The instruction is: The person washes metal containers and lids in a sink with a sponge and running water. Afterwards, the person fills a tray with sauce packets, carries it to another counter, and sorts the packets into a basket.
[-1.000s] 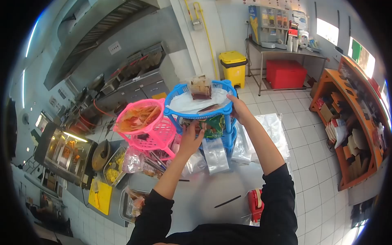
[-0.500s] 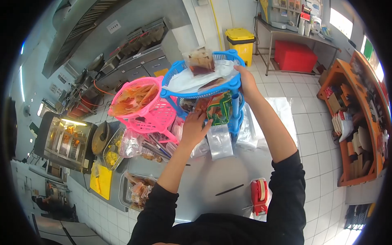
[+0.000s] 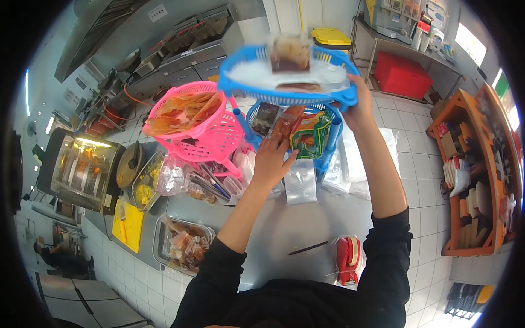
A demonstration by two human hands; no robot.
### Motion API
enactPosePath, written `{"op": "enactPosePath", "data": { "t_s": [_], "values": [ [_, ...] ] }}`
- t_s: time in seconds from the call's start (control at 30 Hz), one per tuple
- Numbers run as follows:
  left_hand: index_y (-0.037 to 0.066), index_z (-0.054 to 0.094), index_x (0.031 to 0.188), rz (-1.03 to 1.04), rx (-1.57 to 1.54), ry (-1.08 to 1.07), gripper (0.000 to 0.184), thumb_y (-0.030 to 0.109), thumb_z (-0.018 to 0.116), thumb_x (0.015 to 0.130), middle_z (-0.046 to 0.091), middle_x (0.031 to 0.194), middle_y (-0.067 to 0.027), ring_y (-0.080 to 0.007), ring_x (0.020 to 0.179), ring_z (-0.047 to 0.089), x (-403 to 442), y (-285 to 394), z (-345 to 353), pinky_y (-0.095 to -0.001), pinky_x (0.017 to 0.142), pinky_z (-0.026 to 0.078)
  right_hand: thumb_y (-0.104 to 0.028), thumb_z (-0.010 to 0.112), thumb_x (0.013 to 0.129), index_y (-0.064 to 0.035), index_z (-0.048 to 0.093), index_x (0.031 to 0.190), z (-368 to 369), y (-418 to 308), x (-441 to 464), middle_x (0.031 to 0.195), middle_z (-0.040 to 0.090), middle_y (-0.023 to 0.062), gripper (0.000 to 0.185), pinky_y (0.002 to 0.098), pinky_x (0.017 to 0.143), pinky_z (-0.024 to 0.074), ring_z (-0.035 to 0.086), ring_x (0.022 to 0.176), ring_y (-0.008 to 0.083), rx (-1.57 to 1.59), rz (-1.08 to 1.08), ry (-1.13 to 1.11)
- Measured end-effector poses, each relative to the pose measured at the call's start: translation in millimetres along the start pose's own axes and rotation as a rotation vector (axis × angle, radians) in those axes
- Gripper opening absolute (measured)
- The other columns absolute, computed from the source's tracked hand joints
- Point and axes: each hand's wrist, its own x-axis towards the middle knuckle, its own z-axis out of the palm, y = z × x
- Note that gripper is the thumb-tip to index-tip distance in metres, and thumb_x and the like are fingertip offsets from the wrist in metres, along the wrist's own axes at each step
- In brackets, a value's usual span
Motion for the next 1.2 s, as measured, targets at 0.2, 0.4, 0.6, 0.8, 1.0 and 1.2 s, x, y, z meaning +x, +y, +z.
{"op": "enactPosePath", "data": {
  "t_s": [0.2, 0.4, 0.6, 0.8, 1.0, 1.2],
  "values": [
    [-0.001, 0.06, 0.107, -0.014, -0.017, -0.028, 0.048, 0.042, 0.054, 0.087, 0.056, 0.116, -0.0267, -0.0378, 0.111, 0.052, -2, -1, -3, -0.0462, 0.104, 0.032, -0.028, 0.061, 0.084, 0.0025, 0.052, 0.111, -29, -78, 4, 0.099, 0.064, 0.0175, 0.042, 0.0337, 0.07, 0.0546, 0.065, 0.084, 0.027, 0.116, -0.086, -0.198],
    [-0.001, 0.046, 0.128, -0.072, -0.442, -0.044, 0.054, 0.04, 0.046, 0.093, 0.047, 0.13, -0.0235, -0.0342, 0.12, 0.046, -8, -7, -23, -0.0414, 0.108, 0.028, -0.027, 0.056, 0.087, 0.0015, 0.049, 0.121, -35, -118, -103, 0.102, 0.065, 0.0145, 0.045, 0.0303, 0.068, 0.0549, 0.066, 0.085, 0.0233, -0.103, -0.186, 0.081],
    [-0.004, 0.039, 0.132, -0.512, -1.273, 0.059, 0.051, 0.032, 0.039, 0.095, 0.045, 0.132, -0.0139, -0.0229, 0.123, 0.043, -91, 11, -116, -0.0342, 0.106, 0.031, -0.03, 0.053, 0.091, 0.0054, 0.044, 0.127, -46, -46, -275, 0.119, 0.057, 0.0172, 0.051, 0.0354, 0.094, 0.0472, 0.059, 0.107, 0.0263, -0.134, -0.003, 0.215],
    [-0.002, 0.035, 0.136, -0.816, -1.328, -0.188, 0.069, 0.04, 0.059, 0.087, 0.049, 0.129, -0.013, -0.0233, 0.12, 0.046, -219, 9, -214, -0.0342, 0.103, 0.034, -0.04, 0.045, 0.096, 0.0017, 0.045, 0.129, -48, 117, -409, 0.122, 0.056, 0.0111, 0.053, 0.0331, 0.096, 0.0418, 0.055, 0.11, 0.0197, -0.246, 0.333, 0.211],
    [0.001, 0.026, 0.142, -0.63, -0.411, -0.419, 0.084, 0.019, 0.074, 0.075, 0.038, 0.132, -0.0232, -0.0376, 0.124, 0.037, -325, 1, -207, -0.0422, 0.104, 0.031, -0.046, 0.043, 0.096, 0.002, 0.05, 0.124, -67, 235, -479, 0.115, 0.059, 0.01, 0.056, 0.0296, 0.09, 0.0425, 0.055, 0.104, 0.0169, -0.287, 0.546, 0.234],
    [0.003, 0.031, 0.14, -0.22, -0.139, -0.415, 0.078, 0.02, 0.071, 0.074, 0.036, 0.132, -0.0242, -0.0445, 0.121, 0.034, -338, 6, -195, -0.0516, 0.102, 0.03, -0.041, 0.052, 0.092, -0.0025, 0.054, 0.121, -50, 229, -466, 0.111, 0.06, 0.0137, 0.048, 0.034, 0.09, 0.0423, 0.057, 0.101, 0.0263, -0.961, 0.52, 0.293]
  ]
}}
